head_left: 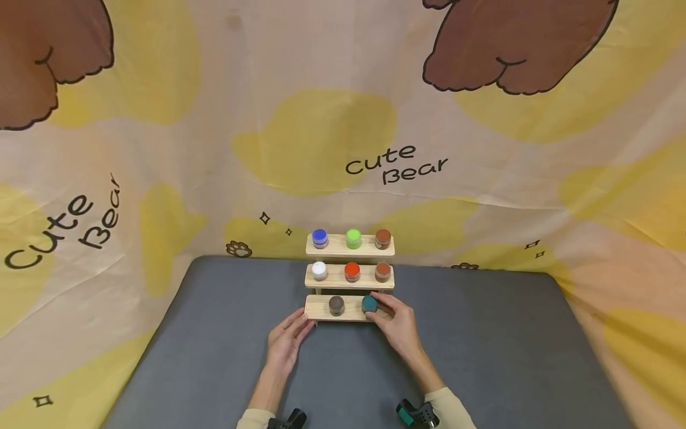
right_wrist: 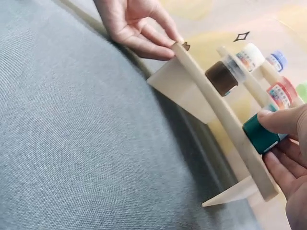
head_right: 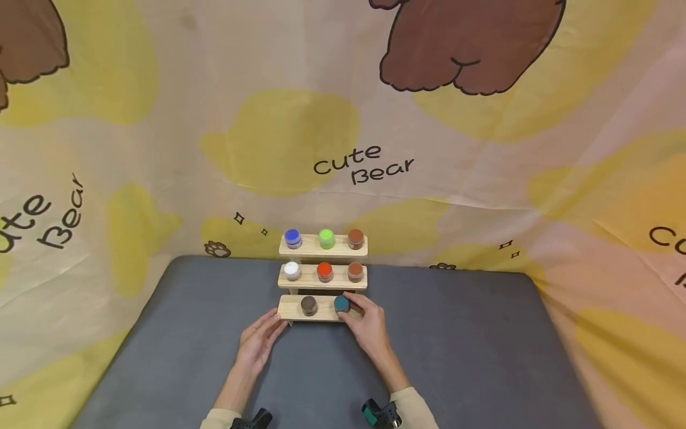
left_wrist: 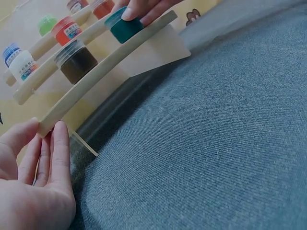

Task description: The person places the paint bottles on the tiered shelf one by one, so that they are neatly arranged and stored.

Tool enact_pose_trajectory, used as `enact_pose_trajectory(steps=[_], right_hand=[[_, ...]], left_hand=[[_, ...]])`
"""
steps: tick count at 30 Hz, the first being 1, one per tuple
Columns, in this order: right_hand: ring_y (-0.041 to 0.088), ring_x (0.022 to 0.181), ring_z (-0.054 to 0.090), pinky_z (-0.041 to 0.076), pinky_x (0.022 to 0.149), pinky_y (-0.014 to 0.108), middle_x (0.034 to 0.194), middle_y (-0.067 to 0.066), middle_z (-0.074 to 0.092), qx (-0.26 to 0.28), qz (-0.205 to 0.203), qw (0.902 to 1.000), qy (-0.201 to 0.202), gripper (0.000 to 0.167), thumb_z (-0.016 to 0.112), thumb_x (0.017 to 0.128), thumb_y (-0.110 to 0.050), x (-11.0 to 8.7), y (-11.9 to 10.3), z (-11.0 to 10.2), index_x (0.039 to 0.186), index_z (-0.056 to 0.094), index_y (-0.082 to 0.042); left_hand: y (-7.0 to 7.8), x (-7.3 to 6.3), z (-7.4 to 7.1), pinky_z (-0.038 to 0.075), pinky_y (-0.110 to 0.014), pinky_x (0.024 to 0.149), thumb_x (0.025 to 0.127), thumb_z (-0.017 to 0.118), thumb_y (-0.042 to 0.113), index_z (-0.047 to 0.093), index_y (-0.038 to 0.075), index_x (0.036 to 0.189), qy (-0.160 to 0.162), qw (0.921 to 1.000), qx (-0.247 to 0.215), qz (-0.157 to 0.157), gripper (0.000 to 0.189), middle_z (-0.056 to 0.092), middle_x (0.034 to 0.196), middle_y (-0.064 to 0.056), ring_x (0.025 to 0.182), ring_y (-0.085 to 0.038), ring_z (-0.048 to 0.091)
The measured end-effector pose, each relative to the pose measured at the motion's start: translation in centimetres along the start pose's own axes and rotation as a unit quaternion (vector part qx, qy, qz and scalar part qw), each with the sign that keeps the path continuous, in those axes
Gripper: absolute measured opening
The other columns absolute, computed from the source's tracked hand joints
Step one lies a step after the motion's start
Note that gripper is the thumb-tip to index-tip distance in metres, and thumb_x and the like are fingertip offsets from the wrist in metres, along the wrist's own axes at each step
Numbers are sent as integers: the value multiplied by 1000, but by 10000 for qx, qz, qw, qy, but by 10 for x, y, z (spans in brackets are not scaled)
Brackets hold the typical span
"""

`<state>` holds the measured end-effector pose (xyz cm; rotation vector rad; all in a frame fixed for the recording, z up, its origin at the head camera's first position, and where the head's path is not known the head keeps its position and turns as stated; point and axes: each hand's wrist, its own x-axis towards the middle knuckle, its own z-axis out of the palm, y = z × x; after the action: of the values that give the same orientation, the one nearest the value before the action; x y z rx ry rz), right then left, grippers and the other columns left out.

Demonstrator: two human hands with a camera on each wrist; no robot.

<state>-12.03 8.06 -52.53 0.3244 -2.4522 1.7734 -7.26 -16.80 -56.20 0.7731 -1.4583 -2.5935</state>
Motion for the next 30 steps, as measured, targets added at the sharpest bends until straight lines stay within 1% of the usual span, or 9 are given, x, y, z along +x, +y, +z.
enact_pose_trajectory(steps=[5, 9, 12, 14, 16, 21, 23, 28, 30], right_hand=[[28, 102, 68, 61, 88, 32, 114, 13, 68, 89, -139, 9998, 63, 45, 84, 73, -1, 1, 0, 0, 116, 71, -3], [29, 102, 68, 61, 87, 32, 116, 15, 67, 254, -93, 9996, 34, 45, 83, 74, 0, 3, -1, -2, 117, 71, -3], [28, 103, 68, 61, 88, 31, 117, 14, 67, 354, 17, 9994, -2, 44, 83, 75, 1, 2, -1, -1, 117, 70, -1], [27, 102, 68, 61, 87, 31, 116, 15, 68, 366, -73, 9993, 13, 44, 83, 74, 2, 1, -1, 1, 117, 70, 1], [31, 102, 68, 61, 88, 37, 115, 19, 67, 397, -112, 9991, 7, 44, 81, 74, 6, -1, -8, 1, 116, 68, 6], [33, 103, 68, 60, 90, 39, 116, 19, 66, 498, -83, 9987, -40, 45, 81, 75, 5, -1, -10, -1, 117, 68, 5], [30, 103, 68, 61, 89, 34, 117, 16, 67, 519, -91, 9986, -70, 46, 82, 75, 2, -1, -3, -1, 118, 68, 3], [31, 100, 69, 62, 86, 31, 117, 17, 67, 418, -83, 9989, -200, 46, 82, 75, 2, -2, -2, -8, 119, 68, 4], [30, 99, 69, 62, 84, 28, 117, 16, 68, 383, -51, 9989, -281, 45, 81, 76, 2, -3, -3, -11, 119, 68, 2]], left_hand=[[0, -2, 3, 57, -32, 98, 93, 62, -5, 42, -17, 136, -88, 9999, -53, 4, 49, 62, 114, -15, 94, -17, 68], [0, 0, 5, 56, -32, 98, 93, 62, -5, 42, -18, 136, -140, 9999, -66, 49, 50, 61, 116, -16, 95, -17, 68], [0, -1, 3, 57, -33, 98, 93, 62, -5, 43, -18, 136, -136, 9999, -29, 48, 49, 60, 118, -17, 96, -17, 68], [0, -2, 1, 56, -33, 98, 93, 62, -5, 43, -17, 136, -123, 9999, 26, 28, 49, 60, 119, -17, 96, -17, 68], [1, -2, -1, 56, -33, 98, 93, 62, -5, 44, -16, 136, -119, 9999, 35, 4, 48, 59, 120, -18, 97, -18, 68], [4, -2, 0, 57, -34, 97, 92, 62, -6, 46, -16, 135, -166, 9998, 111, 24, 47, 59, 120, -19, 96, -19, 68], [5, -3, 1, 57, -34, 97, 92, 62, -6, 45, -17, 134, -202, 9997, 144, 65, 47, 59, 119, -19, 96, -19, 68], [5, -5, 0, 57, -35, 97, 92, 62, -7, 43, -19, 135, -195, 9997, 124, 84, 49, 59, 120, -20, 96, -19, 68], [5, -5, -1, 57, -35, 96, 91, 62, -7, 45, -18, 134, -103, 9998, 140, 54, 47, 60, 119, -19, 96, -19, 68]])
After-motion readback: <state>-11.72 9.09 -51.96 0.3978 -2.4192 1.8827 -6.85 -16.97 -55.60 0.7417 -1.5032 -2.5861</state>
